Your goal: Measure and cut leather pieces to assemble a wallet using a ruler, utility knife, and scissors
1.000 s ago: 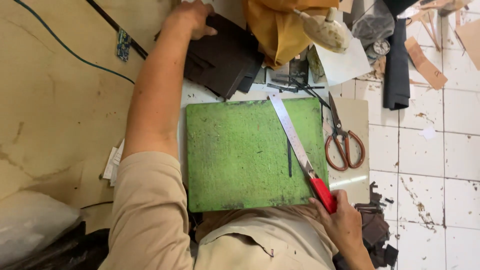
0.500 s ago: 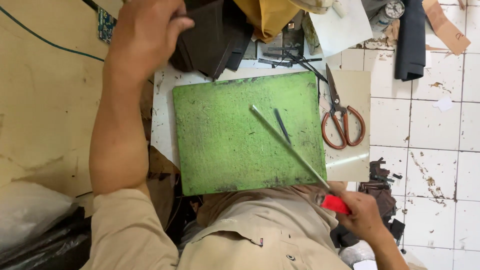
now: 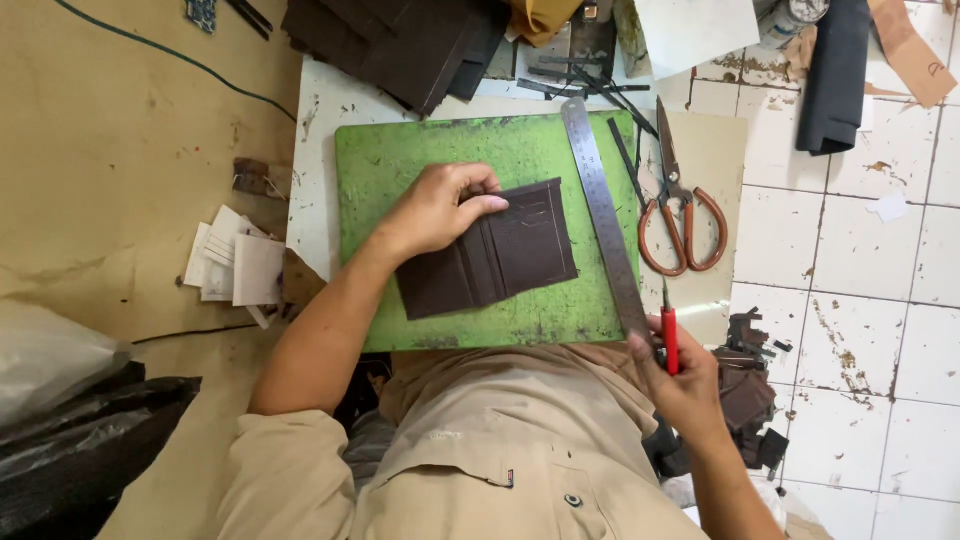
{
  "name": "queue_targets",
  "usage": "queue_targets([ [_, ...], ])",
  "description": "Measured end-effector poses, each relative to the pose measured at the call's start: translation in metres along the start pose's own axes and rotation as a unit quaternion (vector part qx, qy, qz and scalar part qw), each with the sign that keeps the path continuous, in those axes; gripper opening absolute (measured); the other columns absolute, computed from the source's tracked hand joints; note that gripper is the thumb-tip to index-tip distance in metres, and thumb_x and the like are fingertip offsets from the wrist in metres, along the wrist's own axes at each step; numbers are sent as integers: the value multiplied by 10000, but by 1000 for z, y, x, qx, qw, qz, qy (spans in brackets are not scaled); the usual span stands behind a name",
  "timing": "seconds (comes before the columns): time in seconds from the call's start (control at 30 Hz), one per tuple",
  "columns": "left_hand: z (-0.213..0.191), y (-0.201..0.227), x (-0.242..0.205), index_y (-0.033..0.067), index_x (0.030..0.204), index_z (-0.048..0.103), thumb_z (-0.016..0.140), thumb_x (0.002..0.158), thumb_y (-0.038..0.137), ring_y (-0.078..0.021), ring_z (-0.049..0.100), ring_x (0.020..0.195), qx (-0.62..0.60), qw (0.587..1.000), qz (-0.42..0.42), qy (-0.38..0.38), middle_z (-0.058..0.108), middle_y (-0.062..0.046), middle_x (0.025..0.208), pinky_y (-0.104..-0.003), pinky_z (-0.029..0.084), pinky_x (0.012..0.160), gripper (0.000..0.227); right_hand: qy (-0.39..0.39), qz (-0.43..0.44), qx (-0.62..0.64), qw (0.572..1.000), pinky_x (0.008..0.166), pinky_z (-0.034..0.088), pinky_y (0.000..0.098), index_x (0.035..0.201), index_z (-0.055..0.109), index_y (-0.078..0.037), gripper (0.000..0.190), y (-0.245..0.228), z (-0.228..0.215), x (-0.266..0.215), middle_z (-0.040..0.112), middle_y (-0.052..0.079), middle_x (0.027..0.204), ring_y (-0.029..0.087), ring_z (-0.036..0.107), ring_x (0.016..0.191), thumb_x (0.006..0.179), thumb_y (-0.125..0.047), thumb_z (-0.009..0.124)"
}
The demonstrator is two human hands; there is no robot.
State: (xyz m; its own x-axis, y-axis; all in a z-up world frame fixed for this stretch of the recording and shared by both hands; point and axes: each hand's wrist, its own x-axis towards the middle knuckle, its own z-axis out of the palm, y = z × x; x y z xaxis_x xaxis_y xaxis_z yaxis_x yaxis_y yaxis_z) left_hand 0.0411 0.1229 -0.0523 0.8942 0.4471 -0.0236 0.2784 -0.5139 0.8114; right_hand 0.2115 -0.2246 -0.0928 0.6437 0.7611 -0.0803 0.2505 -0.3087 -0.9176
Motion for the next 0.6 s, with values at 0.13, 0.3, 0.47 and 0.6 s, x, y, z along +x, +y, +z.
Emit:
queue_targets([
  [0.13,13,-7,11,119,963,703,755,913,242,-364,689,794,25,999,16,19,696,-145,791,-479,536,739,143,18,-6,-49,999,608,503,354,1387,631,-51,657,-15,12,-7,669,133,663,265,663,592,771,-118,851],
  [0.3,28,-22,16,100,993,679,747,939,254,-392,682,839,72,996,45,35,667,-163,830,-493,538,751,176,3,-101,-158,982,654,524,461,1407,656,-124,789,-14,19,-2,734,220,737,429,713,719,664,-166,919],
  [0.47,62,0,2,-41,1342,605,700,996,298,-429,516,1319,250,953,143,92,547,-281,1362,-513,389,1159,494,11,-224,-168,960,727,536,431,1393,639,19,664,1,13,-6,723,168,823,373,716,775,769,-128,810],
  [0.6,92,-5,-8,-48,1400,561,664,1014,413,-429,502,1371,263,942,169,125,520,-268,1451,-518,386,1170,610,-23,-233,-119,965,739,552,405,1400,628,18,741,3,28,-15,743,155,836,347,720,769,699,-133,816],
])
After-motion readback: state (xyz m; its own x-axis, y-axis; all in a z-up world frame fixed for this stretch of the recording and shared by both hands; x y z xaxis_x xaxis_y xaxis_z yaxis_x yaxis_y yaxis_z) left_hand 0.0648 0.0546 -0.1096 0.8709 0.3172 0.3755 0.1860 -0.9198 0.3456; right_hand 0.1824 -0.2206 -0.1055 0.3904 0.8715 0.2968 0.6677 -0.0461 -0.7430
